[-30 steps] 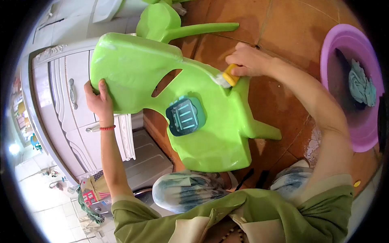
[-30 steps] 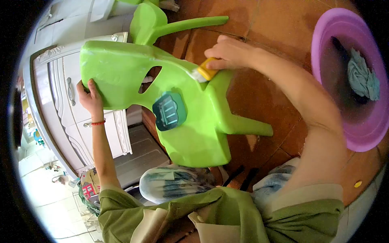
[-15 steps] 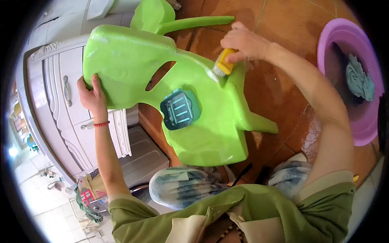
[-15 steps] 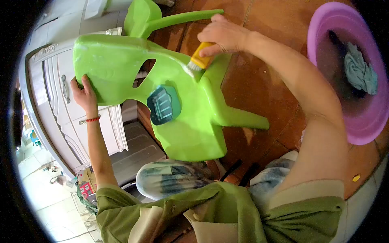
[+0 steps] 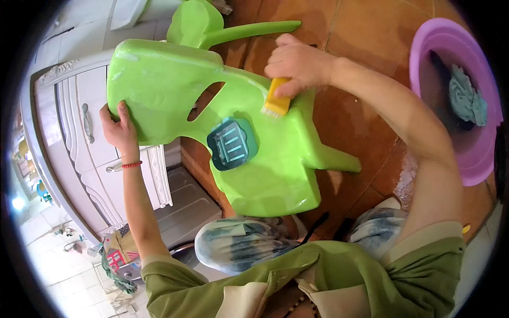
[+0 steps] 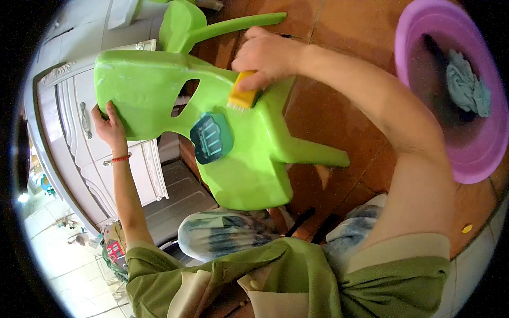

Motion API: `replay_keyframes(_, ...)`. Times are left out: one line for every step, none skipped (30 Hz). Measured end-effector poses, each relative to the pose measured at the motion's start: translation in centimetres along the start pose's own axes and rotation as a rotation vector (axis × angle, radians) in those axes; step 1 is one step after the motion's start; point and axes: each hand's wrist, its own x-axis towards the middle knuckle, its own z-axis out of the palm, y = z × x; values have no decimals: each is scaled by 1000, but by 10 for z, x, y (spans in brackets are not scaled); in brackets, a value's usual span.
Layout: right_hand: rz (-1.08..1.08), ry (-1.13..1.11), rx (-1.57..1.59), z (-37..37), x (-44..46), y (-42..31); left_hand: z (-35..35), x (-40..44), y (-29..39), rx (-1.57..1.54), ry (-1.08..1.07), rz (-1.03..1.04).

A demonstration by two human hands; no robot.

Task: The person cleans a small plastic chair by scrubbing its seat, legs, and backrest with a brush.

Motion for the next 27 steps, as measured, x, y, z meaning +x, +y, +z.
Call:
replay_keyframes(31,59,-35,7,-11,11,0,0,0,-4,10,13)
replay_keyframes(165,-23,2,11,-28,17,0,1,0,8,12,7)
replay_keyframes(299,-106,38,12,-42,20,1,0,0,19,14,1)
replay_keyframes(434,-189,73,13,-48,22,2,0,-1,29,17,-5)
replay_keyframes(333,-34,91,20,-49,22,3,1,-1,43,18,-3)
replay_keyframes(335,0,135,17,-41,20,3,1,-1,59,16,-6)
replay_keyframes(339,33,188,15,-26,16,2,-1,-1,78,6,-9)
replay_keyframes(345,69,242,17,-10,10,1,-2,-1,63,13,0)
replay_keyframes(356,232,299,24,5,1,2,-1,0,47,23,14)
replay_keyframes(347,268,318,23,21,-1,2,0,0,31,31,29)
replay_keyframes(340,305,339,18,36,-3,2,0,0,15,22,19)
replay_keyframes(330,341,355,15,42,-3,2,0,-1,-2,17,6)
replay_keyframes(296,286,304,16,39,2,2,-1,-1,-19,13,-9)
replay_keyframes(264,234,254,19,32,9,1,-2,-1,-10,7,-11)
replay_keyframes(230,184,201,21,22,13,0,-2,-1,-3,5,-10)
replay_keyframes(203,126,155,24,3,17,1,0,-2,4,7,-10)
replay_keyframes(177,66,112,27,-24,21,1,1,-1,1,11,-2)
replay_keyframes(152,2,71,25,-35,18,1,1,2,-2,13,2)
replay_keyframes(175,17,63,25,-38,20,1,0,4,-7,17,4)
replay_keyframes(197,29,50,22,-41,23,1,0,6,12,17,-12)
replay_keyframes(221,43,41,18,-42,24,1,-1,7,33,14,-26)
replay_keyframes(242,71,52,13,-33,25,0,0,7,55,10,-37)
replay_keyframes(264,100,66,12,-14,27,-1,-1,7,66,6,-38)
replay_keyframes(286,133,79,11,2,26,-2,-2,6,78,3,-36)
replay_keyframes(227,169,146,11,10,18,-2,0,5,89,4,-29)
replay_keyframes(143,143,82,9,8,12,-2,2,4,75,10,-13)
replay_keyframes(59,113,19,7,3,8,-1,2,4,60,13,-1)
